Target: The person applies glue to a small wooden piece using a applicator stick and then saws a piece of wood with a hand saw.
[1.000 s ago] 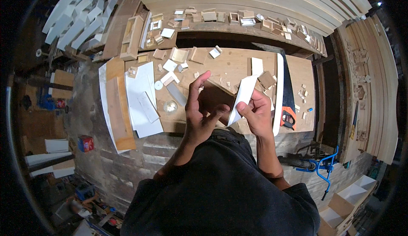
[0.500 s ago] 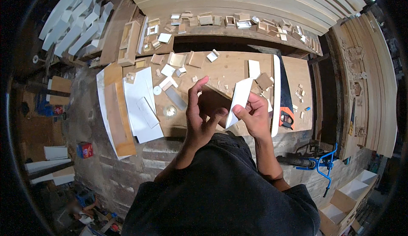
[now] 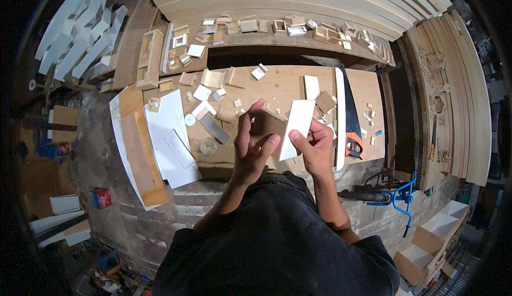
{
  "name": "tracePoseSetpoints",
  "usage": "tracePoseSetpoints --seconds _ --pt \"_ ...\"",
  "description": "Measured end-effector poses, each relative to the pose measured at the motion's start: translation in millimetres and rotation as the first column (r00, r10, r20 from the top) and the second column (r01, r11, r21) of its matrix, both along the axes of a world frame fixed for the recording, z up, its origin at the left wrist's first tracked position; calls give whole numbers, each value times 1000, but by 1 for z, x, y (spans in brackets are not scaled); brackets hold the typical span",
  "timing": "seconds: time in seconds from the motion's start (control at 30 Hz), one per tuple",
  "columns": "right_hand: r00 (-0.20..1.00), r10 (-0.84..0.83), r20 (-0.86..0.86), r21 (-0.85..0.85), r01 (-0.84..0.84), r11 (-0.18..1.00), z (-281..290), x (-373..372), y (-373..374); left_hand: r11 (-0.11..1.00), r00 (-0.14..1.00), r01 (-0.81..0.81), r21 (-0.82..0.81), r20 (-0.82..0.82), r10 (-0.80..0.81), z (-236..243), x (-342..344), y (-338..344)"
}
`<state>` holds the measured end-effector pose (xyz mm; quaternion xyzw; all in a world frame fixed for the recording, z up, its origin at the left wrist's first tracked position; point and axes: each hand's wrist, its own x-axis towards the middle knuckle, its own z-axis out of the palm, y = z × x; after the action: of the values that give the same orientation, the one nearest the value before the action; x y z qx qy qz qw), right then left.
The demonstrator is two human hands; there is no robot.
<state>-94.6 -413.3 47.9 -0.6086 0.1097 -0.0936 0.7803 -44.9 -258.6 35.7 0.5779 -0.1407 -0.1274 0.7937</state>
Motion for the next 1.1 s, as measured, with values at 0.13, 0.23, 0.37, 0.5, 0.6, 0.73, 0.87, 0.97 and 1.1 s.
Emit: tracePoseSetpoints --seconds 0.13,0.23,0.37,0.5,0.6,0.73,0.87,0.97,1.1 --pt "997 -67 -27 36 68 997 -1 -1 1 997 997 68 -48 -45 -70 0 2 -2" --pt "992 -121 -21 88 123 989 0 -2 5 995 995 96 -19 -33 -97 -3 2 -3" --pt "987 -161 16 105 159 982 -9 -2 0 992 990 116 56 -82 -112 6 2 -2" --pt "990 -140 19 124 137 983 -11 -3 -8 989 989 146 21 -23 -146 -6 1 -1" --pt "983 -185 7 205 180 962 -7 -3 -7 979 976 189 -74 -99 -196 -12 -5 -1" --pt "975 -224 -3 266 217 939 -19 -9 -20 976 928 161 -146 -315 -200 -21 -10 1" --pt "940 -341 -25 257 336 906 -34 -19 -47 960 929 188 205 -356 -106 -99 -9 29" --pt "928 -369 -50 202 372 906 -53 -28 -72 827 884 315 466 -460 -78 -202 -22 48" --pt "897 -432 -90 177 442 880 -81 -38 -98 885 695 390 254 -712 -102 -261 -46 50"
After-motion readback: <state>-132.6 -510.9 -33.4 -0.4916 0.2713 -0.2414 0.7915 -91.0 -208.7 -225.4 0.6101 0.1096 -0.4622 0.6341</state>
